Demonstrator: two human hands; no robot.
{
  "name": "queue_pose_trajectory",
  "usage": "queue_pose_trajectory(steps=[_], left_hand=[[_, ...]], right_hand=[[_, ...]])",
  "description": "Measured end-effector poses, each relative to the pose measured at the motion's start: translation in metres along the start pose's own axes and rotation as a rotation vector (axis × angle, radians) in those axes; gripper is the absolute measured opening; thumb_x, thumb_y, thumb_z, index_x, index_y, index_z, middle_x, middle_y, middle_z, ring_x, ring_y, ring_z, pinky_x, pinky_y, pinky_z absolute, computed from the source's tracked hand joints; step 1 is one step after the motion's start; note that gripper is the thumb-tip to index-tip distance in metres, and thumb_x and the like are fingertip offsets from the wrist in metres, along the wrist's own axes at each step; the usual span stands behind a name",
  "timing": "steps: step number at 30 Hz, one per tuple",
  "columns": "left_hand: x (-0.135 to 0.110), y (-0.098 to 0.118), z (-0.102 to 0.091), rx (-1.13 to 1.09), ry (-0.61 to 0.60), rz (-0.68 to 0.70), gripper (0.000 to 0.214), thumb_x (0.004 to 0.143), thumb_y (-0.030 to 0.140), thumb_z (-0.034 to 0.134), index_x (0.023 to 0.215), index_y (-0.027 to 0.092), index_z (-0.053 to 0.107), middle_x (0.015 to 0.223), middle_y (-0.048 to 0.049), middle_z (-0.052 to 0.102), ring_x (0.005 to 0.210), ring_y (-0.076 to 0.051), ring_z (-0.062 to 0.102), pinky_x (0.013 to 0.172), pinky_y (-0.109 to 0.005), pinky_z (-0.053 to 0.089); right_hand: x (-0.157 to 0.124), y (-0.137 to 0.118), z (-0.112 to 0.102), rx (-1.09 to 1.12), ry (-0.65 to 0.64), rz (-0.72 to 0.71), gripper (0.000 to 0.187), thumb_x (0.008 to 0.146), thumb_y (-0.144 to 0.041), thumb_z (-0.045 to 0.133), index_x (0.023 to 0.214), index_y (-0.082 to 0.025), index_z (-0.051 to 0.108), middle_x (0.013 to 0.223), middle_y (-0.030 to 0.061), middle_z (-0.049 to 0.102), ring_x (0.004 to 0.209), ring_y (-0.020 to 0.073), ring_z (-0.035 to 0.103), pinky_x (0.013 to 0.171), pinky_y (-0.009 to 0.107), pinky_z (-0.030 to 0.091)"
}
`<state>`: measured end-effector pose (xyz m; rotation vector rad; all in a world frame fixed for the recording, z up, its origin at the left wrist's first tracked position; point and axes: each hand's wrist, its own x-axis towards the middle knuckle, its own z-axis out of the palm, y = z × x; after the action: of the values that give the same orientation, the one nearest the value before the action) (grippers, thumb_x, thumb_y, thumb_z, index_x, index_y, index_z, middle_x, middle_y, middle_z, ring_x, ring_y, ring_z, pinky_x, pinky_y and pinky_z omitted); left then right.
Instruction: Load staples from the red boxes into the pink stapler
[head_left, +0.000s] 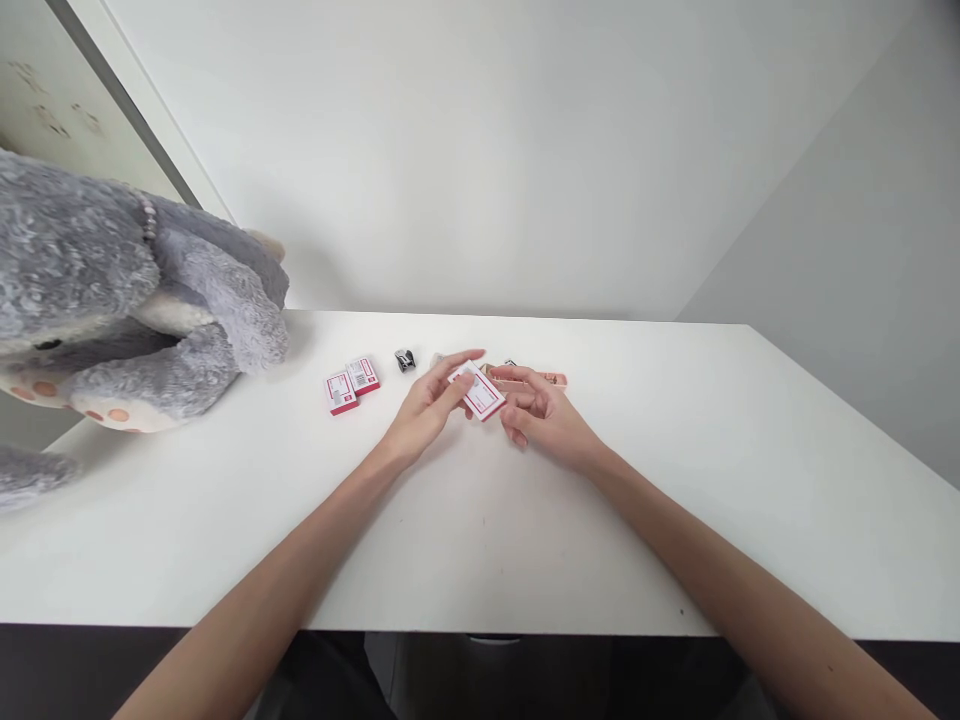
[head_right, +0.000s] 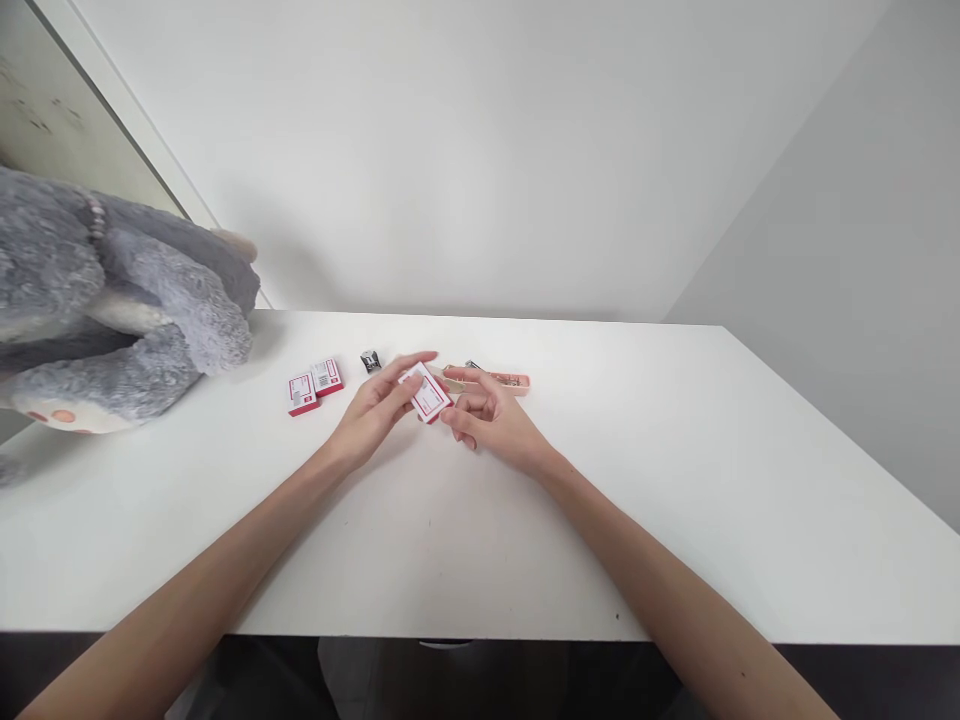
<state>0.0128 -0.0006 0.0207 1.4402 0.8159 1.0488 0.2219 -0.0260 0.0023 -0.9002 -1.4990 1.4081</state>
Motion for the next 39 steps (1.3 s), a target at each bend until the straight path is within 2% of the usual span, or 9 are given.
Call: queue_pose_trajectory(steps=[6, 10, 15, 19, 24, 27, 29, 33, 39], left_hand=[[0.019, -0.009, -0.046, 0.094, 0.572, 0.164, 0.04, 0.092, 0.057, 0.067, 0.112, 0.024, 0.062, 0.097, -0.0042, 0.072, 0.076, -0.016, 0.062, 0.07, -0.03, 0.049], [0.021, -0.011, -0.079, 0.519, 0.701, 0.12, 0.035, 0.098, 0.05, 0.056, 0.113, 0.022, 0.069, 0.091, -0.0039, 0.07, 0.073, -0.018, 0.058, 0.07, -0.032, 0.046], [0.018, -0.022, -0.085, 0.993, 0.67, 0.082, 0.024, 0.093, 0.034, 0.059, 0.108, 0.021, 0.071, 0.119, -0.013, 0.07, 0.117, -0.035, 0.055, 0.106, -0.05, 0.04], [0.017, -0.029, -0.081, 1.116, 0.673, 0.037, 0.029, 0.091, 0.034, 0.059, 0.116, 0.02, 0.064, 0.129, -0.0174, 0.065, 0.129, -0.042, 0.043, 0.108, -0.059, 0.035], [0.014, -0.028, -0.074, 1.178, 0.632, 0.117, 0.034, 0.088, 0.033, 0.063, 0.119, 0.02, 0.059, 0.129, -0.0186, 0.063, 0.129, -0.043, 0.043, 0.108, -0.059, 0.033], [0.013, -0.023, -0.065, 1.143, 0.607, 0.238, 0.029, 0.093, 0.031, 0.056, 0.12, 0.02, 0.059, 0.127, -0.0167, 0.063, 0.129, -0.039, 0.044, 0.109, -0.055, 0.034], [0.013, -0.021, -0.057, 1.109, 0.553, 0.316, 0.026, 0.097, 0.031, 0.052, 0.119, 0.021, 0.059, 0.126, -0.0145, 0.064, 0.129, -0.036, 0.046, 0.111, -0.051, 0.035], [0.01, -0.021, -0.045, 1.0, 0.41, 0.326, 0.029, 0.102, 0.037, 0.048, 0.124, 0.021, 0.059, 0.118, -0.0122, 0.068, 0.112, -0.031, 0.059, 0.1, -0.045, 0.042], [0.008, -0.024, -0.04, 0.815, 0.332, 0.192, 0.041, 0.099, 0.049, 0.058, 0.133, 0.026, 0.061, 0.101, -0.005, 0.073, 0.07, -0.022, 0.061, 0.07, -0.033, 0.042]], right_hand=[[-0.001, -0.004, -0.001, -0.085, 0.061, -0.037, 0.046, 0.095, -0.054, 0.068, 0.131, -0.027, 0.059, 0.068, -0.0046, 0.059, 0.063, 0.0154, 0.058, 0.067, 0.034, 0.051], [-0.002, -0.004, 0.0, -0.049, 0.036, -0.025, 0.046, 0.095, -0.052, 0.069, 0.132, -0.027, 0.059, 0.072, -0.0044, 0.059, 0.061, 0.014, 0.055, 0.063, 0.032, 0.049], [-0.003, -0.006, 0.0, -0.049, 0.03, -0.007, 0.047, 0.095, -0.053, 0.069, 0.132, -0.027, 0.059, 0.074, -0.0033, 0.061, 0.061, 0.0141, 0.056, 0.061, 0.032, 0.049], [-0.002, -0.006, 0.0, -0.093, 0.089, -0.061, 0.04, 0.095, -0.055, 0.068, 0.123, -0.027, 0.064, 0.071, -0.0028, 0.061, 0.06, 0.0142, 0.056, 0.062, 0.032, 0.049], [0.002, -0.001, -0.005, -0.15, 0.45, -0.165, 0.027, 0.098, -0.052, 0.061, 0.104, -0.026, 0.064, 0.064, -0.0047, 0.056, 0.058, 0.0148, 0.053, 0.061, 0.031, 0.048], [0.006, 0.003, -0.016, -0.273, 0.713, -0.22, 0.016, 0.098, -0.04, 0.057, 0.104, -0.025, 0.062, 0.089, 0.002, 0.066, 0.082, 0.0186, 0.065, 0.078, 0.035, 0.053], [0.008, 0.008, -0.025, -0.396, 0.789, -0.217, 0.018, 0.095, -0.031, 0.056, 0.111, -0.025, 0.061, 0.112, 0.0069, 0.067, 0.103, 0.0227, 0.065, 0.09, 0.04, 0.052], [0.01, 0.023, -0.035, -0.573, 0.718, -0.105, 0.039, 0.086, -0.018, 0.055, 0.125, -0.023, 0.058, 0.139, 0.0134, 0.058, 0.129, 0.0288, 0.055, 0.102, 0.048, 0.051], [0.012, 0.038, -0.034, -0.744, 0.541, -0.027, 0.043, 0.082, -0.016, 0.058, 0.124, -0.023, 0.065, 0.13, 0.0115, 0.064, 0.128, 0.0314, 0.057, 0.108, 0.052, 0.048]])
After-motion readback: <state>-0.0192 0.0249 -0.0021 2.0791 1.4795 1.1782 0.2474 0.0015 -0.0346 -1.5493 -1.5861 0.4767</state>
